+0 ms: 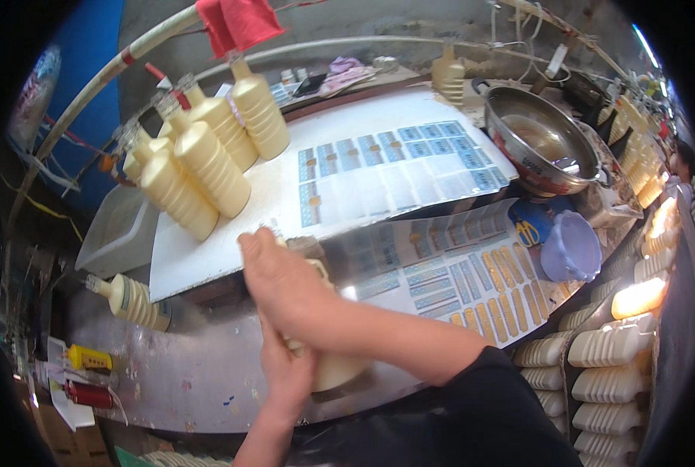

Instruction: The person applies labels to cream-colored plastic bottles using a small handheld tool to smooth the label surface. The person handles each bottle one at a time, rotates it, and places it aside after labeling.

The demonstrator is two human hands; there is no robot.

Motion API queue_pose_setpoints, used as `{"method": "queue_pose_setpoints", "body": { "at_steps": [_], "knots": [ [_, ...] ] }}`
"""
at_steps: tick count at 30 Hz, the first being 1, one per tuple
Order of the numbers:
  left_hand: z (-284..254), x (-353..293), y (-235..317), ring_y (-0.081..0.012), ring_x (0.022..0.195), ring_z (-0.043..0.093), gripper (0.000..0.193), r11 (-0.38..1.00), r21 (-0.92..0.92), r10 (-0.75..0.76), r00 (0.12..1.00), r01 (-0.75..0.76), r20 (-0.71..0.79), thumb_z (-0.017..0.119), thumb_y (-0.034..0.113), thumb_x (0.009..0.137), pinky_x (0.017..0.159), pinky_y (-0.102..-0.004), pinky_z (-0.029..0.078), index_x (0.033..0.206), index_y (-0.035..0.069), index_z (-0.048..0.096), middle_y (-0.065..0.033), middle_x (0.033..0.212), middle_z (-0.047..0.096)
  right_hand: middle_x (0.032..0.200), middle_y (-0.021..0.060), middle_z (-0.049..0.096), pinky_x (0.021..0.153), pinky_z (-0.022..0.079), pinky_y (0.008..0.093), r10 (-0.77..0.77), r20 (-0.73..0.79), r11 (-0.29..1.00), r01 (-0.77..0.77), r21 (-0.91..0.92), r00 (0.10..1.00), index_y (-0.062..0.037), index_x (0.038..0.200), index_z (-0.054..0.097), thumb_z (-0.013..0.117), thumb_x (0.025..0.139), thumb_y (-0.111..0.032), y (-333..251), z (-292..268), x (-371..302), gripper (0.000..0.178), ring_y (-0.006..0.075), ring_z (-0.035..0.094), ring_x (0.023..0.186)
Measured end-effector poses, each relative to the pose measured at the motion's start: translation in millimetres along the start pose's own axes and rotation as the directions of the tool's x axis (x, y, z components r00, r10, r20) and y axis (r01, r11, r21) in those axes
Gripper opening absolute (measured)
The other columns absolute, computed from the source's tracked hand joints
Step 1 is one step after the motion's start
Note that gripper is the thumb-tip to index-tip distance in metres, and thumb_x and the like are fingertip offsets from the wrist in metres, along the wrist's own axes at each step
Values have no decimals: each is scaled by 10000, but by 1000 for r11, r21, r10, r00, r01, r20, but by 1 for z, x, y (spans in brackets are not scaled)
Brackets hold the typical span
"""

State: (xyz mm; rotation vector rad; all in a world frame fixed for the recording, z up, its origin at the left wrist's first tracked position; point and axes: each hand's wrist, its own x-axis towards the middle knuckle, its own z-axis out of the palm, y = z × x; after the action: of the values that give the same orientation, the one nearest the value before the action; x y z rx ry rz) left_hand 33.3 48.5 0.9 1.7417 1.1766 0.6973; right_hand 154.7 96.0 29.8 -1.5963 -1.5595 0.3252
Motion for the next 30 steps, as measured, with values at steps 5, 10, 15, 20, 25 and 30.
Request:
{"method": "queue_pose_setpoints", "body": {
  "at_steps": [5, 10, 15, 20, 25, 30],
  "knots": [
    [-2, -3, -24, -465, 1207, 590, 680, 999, 37, -4, 999, 2, 50, 654, 505, 889, 974, -502, 468, 1397, 73, 516, -245, 1348, 607, 911, 219, 543, 682, 578, 415, -174, 76, 928, 189, -320, 982, -4, 1048, 489, 458, 989, -121, -17, 35, 5, 134, 438, 612, 745],
    [2, 0, -25, -487, 1213, 576, 811, 998, 38, 55, 997, -54, -44, 663, 442, 882, 981, -508, 477, 1556, 109, 357, -272, 1397, 554, 993, 230, 559, 812, 551, 440, -115, -12, 975, 111, -193, 993, 7, 1082, 513, 520, 930, -67, -17, 12, -2, 168, 432, 622, 888],
    [-6, 4, -35, -341, 1313, 549, 977, 987, 73, 144, 989, -146, 32, 692, 438, 907, 1105, -419, 421, 1635, 53, 166, -248, 1471, 508, 1262, 266, 556, 1004, 463, 473, 207, -60, 969, -196, 152, 976, -13, 1272, 497, 501, 951, -104, 45, -24, -16, 334, 450, 577, 1154],
    [3, 8, -55, -309, 1342, 506, 988, 969, -162, 194, 980, -185, 44, 702, 339, 901, 1141, -399, 390, 1644, 49, 120, -236, 1522, 442, 1306, 226, 587, 1091, 423, 425, 231, -222, 945, -164, 285, 947, -20, 1401, 474, 585, 908, -83, 105, -51, -46, 508, 356, 564, 1256],
    [-2, -10, -43, -302, 1376, 453, 1058, 916, -400, 16, 996, 19, 83, 747, 348, 874, 1159, -414, 365, 1636, 47, 77, -212, 1542, 381, 1113, 44, 667, 938, 503, 288, 447, 96, 601, -379, 704, 889, -13, 1214, 663, 571, 972, -48, 100, -96, -23, 262, 131, 625, 1032],
    [2, -19, -47, -296, 1408, 409, 1091, 919, -391, -9, 996, 42, 84, 778, 366, 858, 1175, -423, 337, 1616, 8, 79, -208, 1542, 362, 981, 112, 698, 792, 512, 283, 417, 260, 901, -434, 11, 871, -56, 1077, 751, 573, 928, -152, 77, -92, 17, 250, 127, 633, 894]
  ]
}}
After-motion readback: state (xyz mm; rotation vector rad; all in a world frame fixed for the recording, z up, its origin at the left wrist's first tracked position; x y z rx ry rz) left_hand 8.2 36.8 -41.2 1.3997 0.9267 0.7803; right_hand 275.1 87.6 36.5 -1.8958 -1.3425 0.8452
